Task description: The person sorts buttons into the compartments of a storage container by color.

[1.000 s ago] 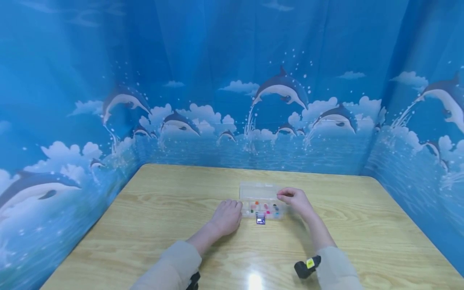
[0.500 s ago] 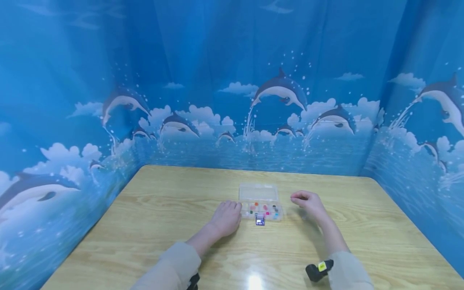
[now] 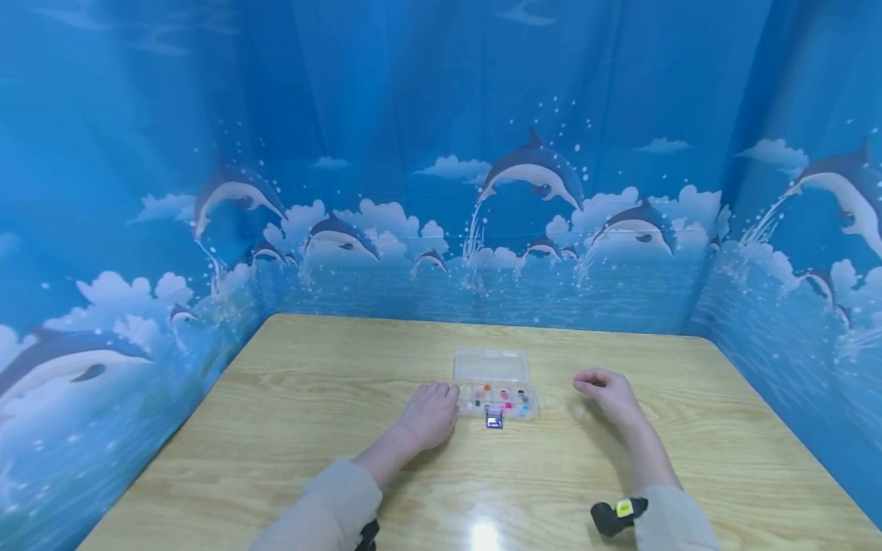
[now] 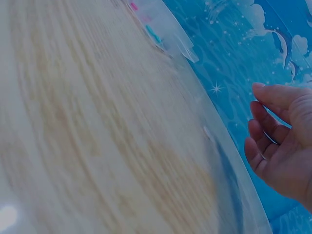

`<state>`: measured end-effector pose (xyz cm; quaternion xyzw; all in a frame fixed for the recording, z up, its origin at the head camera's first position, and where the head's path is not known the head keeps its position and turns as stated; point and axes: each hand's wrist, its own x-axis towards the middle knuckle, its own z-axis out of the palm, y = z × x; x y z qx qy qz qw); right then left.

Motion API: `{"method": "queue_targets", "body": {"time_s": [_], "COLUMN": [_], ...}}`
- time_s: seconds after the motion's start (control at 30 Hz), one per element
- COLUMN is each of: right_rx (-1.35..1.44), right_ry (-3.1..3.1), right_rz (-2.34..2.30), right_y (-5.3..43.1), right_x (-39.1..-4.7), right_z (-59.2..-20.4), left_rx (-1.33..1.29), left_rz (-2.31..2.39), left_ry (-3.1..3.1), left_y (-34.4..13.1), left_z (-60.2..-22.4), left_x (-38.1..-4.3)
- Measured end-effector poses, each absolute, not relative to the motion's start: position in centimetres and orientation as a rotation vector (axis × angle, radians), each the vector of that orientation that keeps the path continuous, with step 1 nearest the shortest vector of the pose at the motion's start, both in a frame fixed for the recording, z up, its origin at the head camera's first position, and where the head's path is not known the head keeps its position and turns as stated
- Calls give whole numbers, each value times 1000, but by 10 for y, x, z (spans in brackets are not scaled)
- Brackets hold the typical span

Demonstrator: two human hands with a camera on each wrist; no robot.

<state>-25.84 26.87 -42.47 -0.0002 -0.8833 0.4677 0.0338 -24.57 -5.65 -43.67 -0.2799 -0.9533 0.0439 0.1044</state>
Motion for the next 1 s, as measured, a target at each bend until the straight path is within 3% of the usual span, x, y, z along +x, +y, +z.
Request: {"method": "queue_targets", "body": {"time_s": [1.0], "right_rx": [-71], "right_ry": [-2843], "right_rz": [1432], "right_y": [287], "right_x": [-247], "right_z": [-441], "left_rx": [-821], "left_rz": [130], "left_ry": [-2820], "left_y": [-55], "left_z": [-437], "left_x": [-246]}}
